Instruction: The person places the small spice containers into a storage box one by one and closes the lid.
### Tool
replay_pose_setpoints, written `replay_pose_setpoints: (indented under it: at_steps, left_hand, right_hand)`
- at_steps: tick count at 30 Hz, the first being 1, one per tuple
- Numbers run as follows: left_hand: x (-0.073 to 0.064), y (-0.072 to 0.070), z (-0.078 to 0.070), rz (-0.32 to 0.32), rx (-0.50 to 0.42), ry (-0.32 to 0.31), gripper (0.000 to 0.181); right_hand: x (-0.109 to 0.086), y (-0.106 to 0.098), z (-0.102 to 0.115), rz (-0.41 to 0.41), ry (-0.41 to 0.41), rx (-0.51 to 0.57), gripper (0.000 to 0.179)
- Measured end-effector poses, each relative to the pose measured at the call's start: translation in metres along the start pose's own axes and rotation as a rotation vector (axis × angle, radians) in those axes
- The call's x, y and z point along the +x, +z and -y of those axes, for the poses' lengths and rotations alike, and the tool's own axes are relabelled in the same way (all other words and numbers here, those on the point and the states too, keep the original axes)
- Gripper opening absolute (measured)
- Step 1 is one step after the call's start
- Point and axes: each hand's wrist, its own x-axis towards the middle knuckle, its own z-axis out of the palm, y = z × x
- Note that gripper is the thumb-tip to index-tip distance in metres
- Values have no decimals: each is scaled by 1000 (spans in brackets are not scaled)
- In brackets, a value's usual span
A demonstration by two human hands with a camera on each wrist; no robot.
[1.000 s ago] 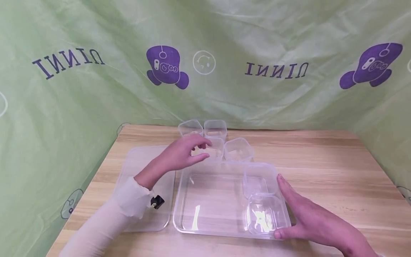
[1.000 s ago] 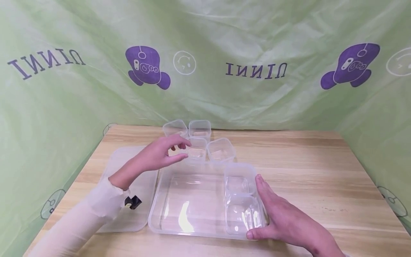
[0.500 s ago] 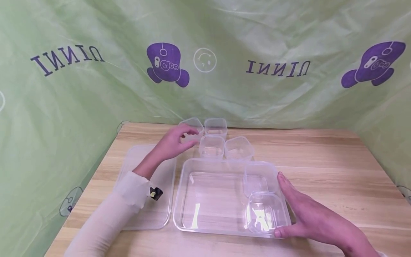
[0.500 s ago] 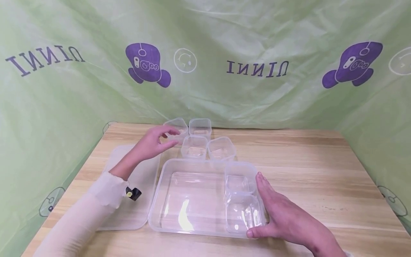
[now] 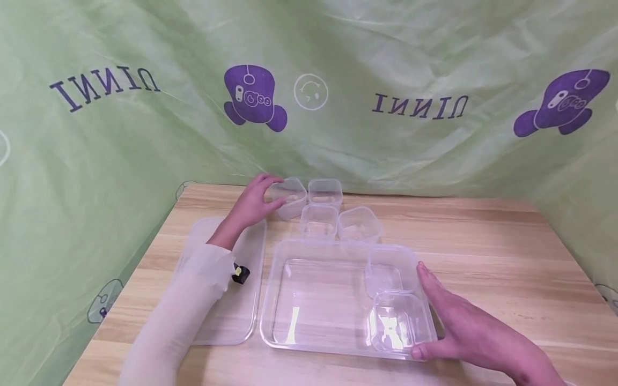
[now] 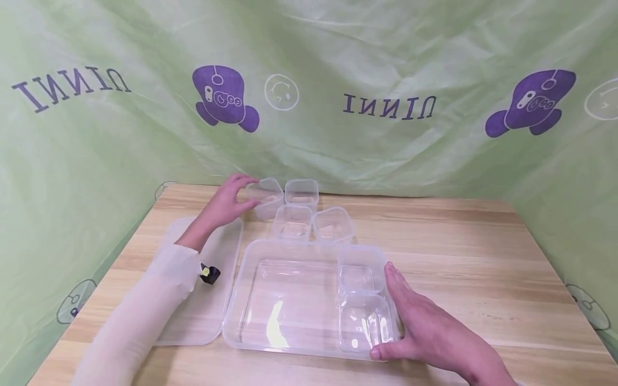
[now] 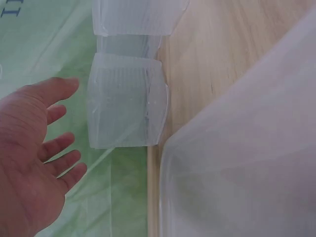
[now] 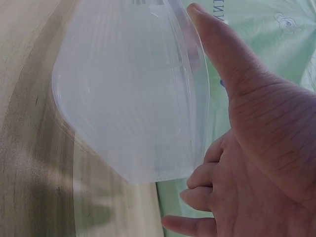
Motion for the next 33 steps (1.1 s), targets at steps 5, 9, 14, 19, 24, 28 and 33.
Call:
replay_pose_setpoints:
  at_steps: [5,9,14,19,24,28,33]
  left_hand:
    - [3,1,5,54,-7,-46,58]
    - [5,1,8,103,-10,-62,59]
    - [3,0,9,174,-20,-101,64]
    - [1,-1,9,181,-9,-126,66]
    - [0,-2,9,172,4,-143,67]
    - [-1,-4,8,167,9,-160,70]
    - [-1,-6,8,166,17,-187,79]
  right_hand:
    - [1,1,1,2,1,-5,134]
    - [1,0,1,3,9,-7,134]
    - [0,0,0,3,9,0,134]
    - [0,1,-1,-3,-12,-1,133]
    - [-1,1,-2,3,-18,-2,131]
    - [-2,1,-2,7,-1,-6,131]
    - [-2,1,0,5,9,-3,132]
